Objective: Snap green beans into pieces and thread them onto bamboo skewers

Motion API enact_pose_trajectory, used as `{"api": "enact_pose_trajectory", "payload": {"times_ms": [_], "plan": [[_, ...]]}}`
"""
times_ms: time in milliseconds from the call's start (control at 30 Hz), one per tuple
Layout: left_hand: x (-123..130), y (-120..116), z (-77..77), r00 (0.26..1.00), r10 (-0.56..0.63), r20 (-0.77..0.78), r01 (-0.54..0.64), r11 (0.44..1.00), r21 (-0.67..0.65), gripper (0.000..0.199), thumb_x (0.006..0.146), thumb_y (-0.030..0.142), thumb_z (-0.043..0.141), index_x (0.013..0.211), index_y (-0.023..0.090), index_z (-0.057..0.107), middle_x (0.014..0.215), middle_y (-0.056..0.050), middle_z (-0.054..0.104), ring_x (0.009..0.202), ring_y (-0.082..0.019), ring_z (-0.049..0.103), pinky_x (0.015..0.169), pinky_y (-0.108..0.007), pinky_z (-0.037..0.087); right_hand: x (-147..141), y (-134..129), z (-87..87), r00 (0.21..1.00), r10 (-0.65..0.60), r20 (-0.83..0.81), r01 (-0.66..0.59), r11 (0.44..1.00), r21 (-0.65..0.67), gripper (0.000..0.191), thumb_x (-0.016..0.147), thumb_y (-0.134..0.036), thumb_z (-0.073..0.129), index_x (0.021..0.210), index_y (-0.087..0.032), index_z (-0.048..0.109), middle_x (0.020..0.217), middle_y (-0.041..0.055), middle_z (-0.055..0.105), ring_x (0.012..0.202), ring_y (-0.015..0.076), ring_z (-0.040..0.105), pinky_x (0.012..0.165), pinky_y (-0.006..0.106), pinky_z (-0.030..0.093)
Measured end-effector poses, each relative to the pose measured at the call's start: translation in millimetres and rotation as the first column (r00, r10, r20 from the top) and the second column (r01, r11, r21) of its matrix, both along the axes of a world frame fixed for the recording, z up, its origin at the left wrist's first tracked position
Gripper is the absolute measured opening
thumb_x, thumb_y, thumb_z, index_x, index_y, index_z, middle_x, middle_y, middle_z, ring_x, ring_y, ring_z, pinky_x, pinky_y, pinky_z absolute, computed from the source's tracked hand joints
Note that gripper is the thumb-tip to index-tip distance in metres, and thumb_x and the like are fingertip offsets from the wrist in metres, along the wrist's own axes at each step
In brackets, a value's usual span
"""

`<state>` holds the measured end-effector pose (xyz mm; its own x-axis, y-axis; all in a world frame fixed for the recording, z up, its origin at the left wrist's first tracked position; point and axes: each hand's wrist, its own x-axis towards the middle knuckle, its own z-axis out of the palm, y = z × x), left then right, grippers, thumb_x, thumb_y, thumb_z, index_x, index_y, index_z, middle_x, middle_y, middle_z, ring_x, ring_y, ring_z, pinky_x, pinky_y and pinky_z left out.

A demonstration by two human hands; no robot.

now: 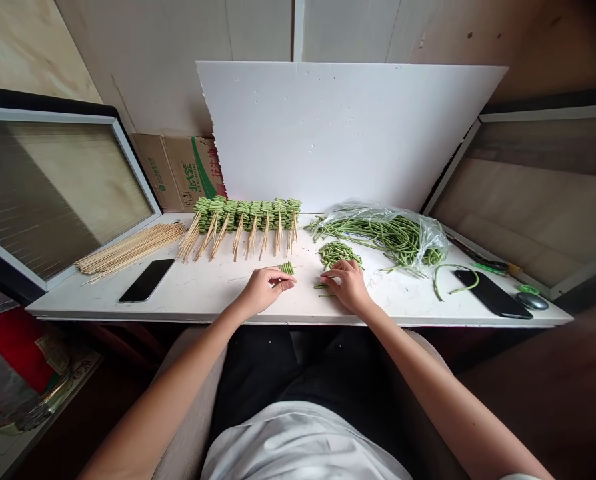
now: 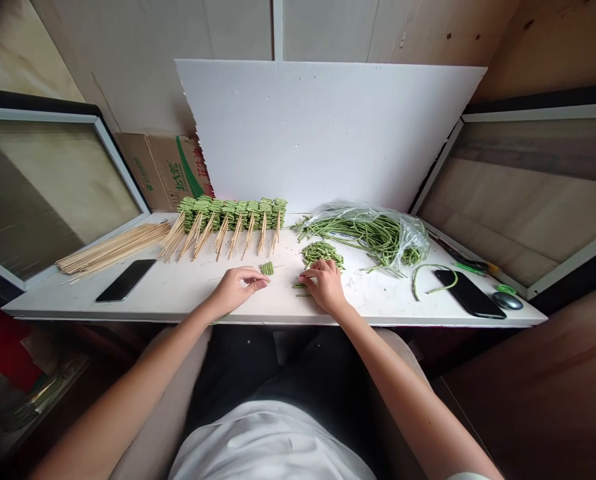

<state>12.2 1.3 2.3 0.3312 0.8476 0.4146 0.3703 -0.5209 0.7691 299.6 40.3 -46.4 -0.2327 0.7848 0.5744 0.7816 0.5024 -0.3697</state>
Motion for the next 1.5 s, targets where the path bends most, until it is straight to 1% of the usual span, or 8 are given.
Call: {"api": "enact_pose_trajectory", "payload": {"times_ms": [200,400,567,700,833,1000,1333,1500], "plan": [[-2.0,2.1,-5.3,1.0,-0.015,-0.028,0.015,1.0,-0.011,0.019,0.096,0.036,0.076,0.102,0.02,0.087,0.102,-0.009,0.08,0.093,-0.021,0.072,0.084,-0.032,0.054,11.6,-4.8,28.5,0.989,0.146,0.022,-0.143,0.985,-0.097,0.034,0.103,-0.048,0.063,0.099,-0.023,0.085,0.1,0.0137,0.071,0.098,0.0305,0.059,0.092,0.049,0.049],[-5.2,4.6,-5.0,0.999,0.006,-0.039,-0.007,1.0,-0.025,0.019,0.096,0.035,0.076,0.101,0.02,0.086,0.102,-0.009,0.081,0.094,-0.021,0.072,0.086,-0.032,0.055,26.4,-15.2,55.5,0.924,0.361,0.128,-0.244,0.813,-0.529,0.024,0.091,-0.046,0.08,0.097,-0.023,0.085,0.085,0.0072,0.074,0.076,0.0219,0.063,0.069,0.033,0.048],[-8.0,6.3,-6.0,0.995,0.021,-0.097,-0.022,1.0,-0.012,0.024,0.099,0.032,0.067,0.11,0.019,0.085,0.105,-0.01,0.079,0.094,-0.021,0.072,0.085,-0.032,0.055,19.3,-13.7,46.8,0.92,0.342,0.189,-0.285,0.918,-0.277,0.02,0.102,-0.031,0.065,0.094,-0.021,0.08,0.09,0.0106,0.073,0.095,0.028,0.063,0.086,0.04,0.053],[-8.1,4.7,-5.9,0.99,0.012,-0.137,-0.017,0.999,-0.035,0.028,0.101,0.027,0.061,0.116,0.021,0.084,0.11,-0.01,0.076,0.095,-0.02,0.071,0.086,-0.031,0.055,11.9,-7.6,33.3,0.97,0.137,0.203,-0.124,0.99,-0.074,0.026,0.106,-0.031,0.057,0.099,-0.02,0.08,0.095,0.0144,0.072,0.095,0.0321,0.06,0.086,0.048,0.053],[-5.9,2.6,-5.4,0.989,0.002,-0.151,-0.011,0.998,-0.058,0.029,0.101,0.026,0.06,0.117,0.021,0.084,0.112,-0.01,0.076,0.096,-0.02,0.07,0.084,-0.03,0.053,7.5,-3.1,16.0,0.973,0.105,0.205,-0.1,0.994,-0.038,0.033,0.109,-0.034,0.049,0.121,-0.022,0.078,0.115,0.0169,0.073,0.113,0.0367,0.06,0.096,0.054,0.053],[-3.5,3.5,-8.9,0.988,-0.002,-0.152,-0.009,0.997,-0.072,0.029,0.101,0.026,0.059,0.116,0.022,0.084,0.113,-0.01,0.075,0.095,-0.021,0.069,0.085,-0.031,0.053,3.2,-3.8,8.8,0.955,0.172,0.243,-0.144,0.981,-0.126,0.068,0.105,-0.055,0.058,0.162,-0.022,0.044,0.149,0.0173,0.064,0.156,0.0419,0.033,0.119,0.064,0.039],[-3.0,4.7,-12.8,0.987,-0.021,-0.159,0.008,0.996,-0.085,0.032,0.101,0.03,0.057,0.118,0.02,0.083,0.114,-0.01,0.075,0.098,-0.021,0.069,0.086,-0.032,0.052,9.8,-5.6,21.3,0.978,0.196,0.073,-0.188,0.976,-0.111,0.051,0.109,-0.049,0.051,0.152,-0.022,0.051,0.112,0.0138,0.076,0.125,0.0365,0.058,0.107,0.055,0.049],[-5.0,2.5,-7.7,0.987,-0.021,-0.16,0.009,0.997,-0.075,0.031,0.101,0.033,0.059,0.117,0.02,0.083,0.116,-0.011,0.076,0.099,-0.021,0.07,0.086,-0.032,0.053,21.8,-0.7,24.2,0.992,0.122,-0.014,-0.123,0.99,-0.073,0.076,0.102,-0.047,0.066,0.164,-0.023,0.03,0.12,0.0143,0.074,0.126,0.0375,0.059,0.109,0.058,0.047]]}}
